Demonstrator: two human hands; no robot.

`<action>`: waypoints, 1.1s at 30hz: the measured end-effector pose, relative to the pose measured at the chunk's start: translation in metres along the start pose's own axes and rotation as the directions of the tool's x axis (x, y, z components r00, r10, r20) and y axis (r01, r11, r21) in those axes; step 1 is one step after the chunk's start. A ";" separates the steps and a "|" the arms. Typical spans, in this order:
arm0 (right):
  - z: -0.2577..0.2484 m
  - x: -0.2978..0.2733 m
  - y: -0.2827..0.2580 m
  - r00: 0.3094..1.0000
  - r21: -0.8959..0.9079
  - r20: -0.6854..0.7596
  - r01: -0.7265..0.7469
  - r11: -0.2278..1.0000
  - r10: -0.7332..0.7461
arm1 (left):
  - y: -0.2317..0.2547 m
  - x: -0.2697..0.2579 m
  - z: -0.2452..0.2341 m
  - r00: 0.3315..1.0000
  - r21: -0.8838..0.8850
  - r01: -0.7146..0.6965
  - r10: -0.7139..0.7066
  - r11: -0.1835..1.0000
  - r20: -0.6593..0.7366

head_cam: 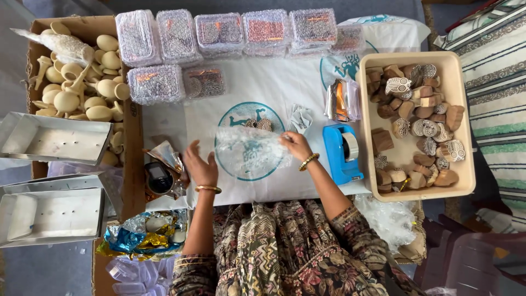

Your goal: Cleaning and wrapping small wooden printing blocks and other items for shipping.

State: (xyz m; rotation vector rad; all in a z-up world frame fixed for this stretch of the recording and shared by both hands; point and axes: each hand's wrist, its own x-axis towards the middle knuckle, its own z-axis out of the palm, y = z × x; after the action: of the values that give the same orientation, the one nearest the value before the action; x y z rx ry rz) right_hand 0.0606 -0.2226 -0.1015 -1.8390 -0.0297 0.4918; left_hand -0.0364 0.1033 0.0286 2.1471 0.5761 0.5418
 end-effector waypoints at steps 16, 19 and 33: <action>0.015 -0.009 -0.064 0.968 -0.563 -0.100 0.136 0.815 -0.231 | -0.021 -0.085 0.108 0.507 0.296 -0.567 0.042 0.768 0.861; 0.013 -0.009 -0.087 0.969 -0.379 -0.109 0.165 0.910 -0.221 | -0.023 -0.088 0.100 0.494 0.291 -0.582 0.046 0.760 0.868; 0.020 -0.005 -0.004 0.949 -0.156 -0.167 0.242 0.958 -0.267 | -0.042 -0.109 0.093 0.596 0.287 -0.594 0.172 0.752 0.784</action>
State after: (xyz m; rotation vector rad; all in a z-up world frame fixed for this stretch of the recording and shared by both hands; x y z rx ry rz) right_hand 0.0497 -0.2048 -0.1012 -1.9712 -0.1750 0.1369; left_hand -0.0810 0.0083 -0.0772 2.7826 -0.2839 -0.3367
